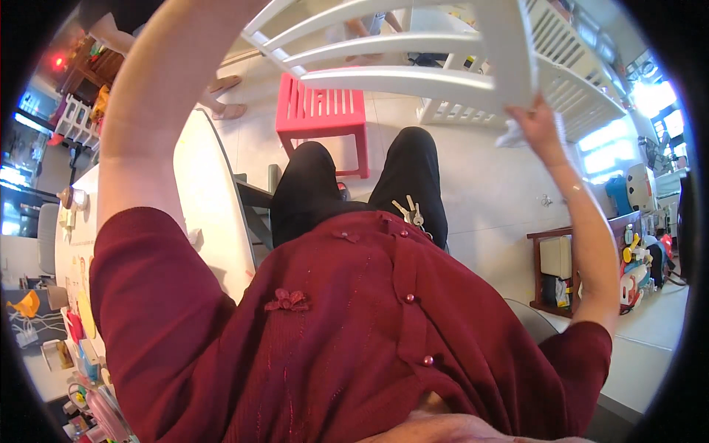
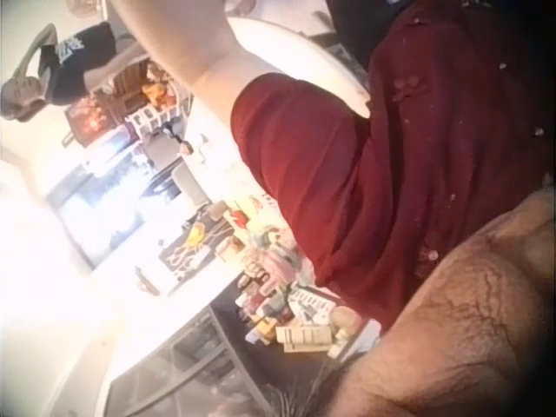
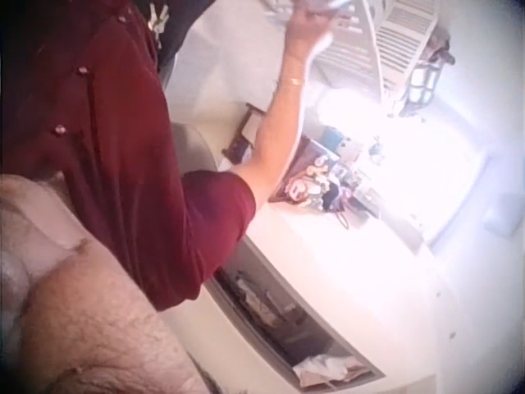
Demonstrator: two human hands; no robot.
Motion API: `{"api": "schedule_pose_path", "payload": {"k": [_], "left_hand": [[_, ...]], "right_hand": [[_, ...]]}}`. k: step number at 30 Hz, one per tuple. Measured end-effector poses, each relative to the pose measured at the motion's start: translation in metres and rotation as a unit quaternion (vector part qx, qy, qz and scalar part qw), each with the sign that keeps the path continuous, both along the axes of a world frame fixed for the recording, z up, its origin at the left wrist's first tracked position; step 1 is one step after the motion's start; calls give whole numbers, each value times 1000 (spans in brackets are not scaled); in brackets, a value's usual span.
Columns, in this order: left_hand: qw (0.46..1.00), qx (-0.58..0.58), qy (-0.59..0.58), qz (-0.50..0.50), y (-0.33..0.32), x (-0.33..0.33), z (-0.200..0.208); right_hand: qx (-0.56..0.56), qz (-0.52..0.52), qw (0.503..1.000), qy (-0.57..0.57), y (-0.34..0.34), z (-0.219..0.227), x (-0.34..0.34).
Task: The person wipes a white plastic playpen component with a white cloth while seated and then assists another person in positioning it within the playpen assembly.
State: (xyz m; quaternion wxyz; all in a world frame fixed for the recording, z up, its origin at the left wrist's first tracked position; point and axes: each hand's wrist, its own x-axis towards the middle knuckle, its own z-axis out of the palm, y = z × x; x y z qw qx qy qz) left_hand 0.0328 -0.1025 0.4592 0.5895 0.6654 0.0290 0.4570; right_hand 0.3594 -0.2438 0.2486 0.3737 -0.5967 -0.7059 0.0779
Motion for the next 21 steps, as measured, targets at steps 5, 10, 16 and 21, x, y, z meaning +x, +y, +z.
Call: {"api": "schedule_pose_path", "payload": {"k": [5, 10, 16, 21], "left_hand": [[996, -3, 26, 82, -33, 4, -55], [979, 52, 118, 156, -13, 22, -138], [965, -10, 245, 96, -50, 26, -154], [929, 31, 361, 71, -44, -11, -114]], "right_hand": [[-64, -101, 991, -68, 29, -73, -32], [-148, -36, 988, -19, 41, -176, -49], [-186, -104, 975, 67, 62, -203, -67], [-224, -107, 966, 74, 101, -248, -64]]}}
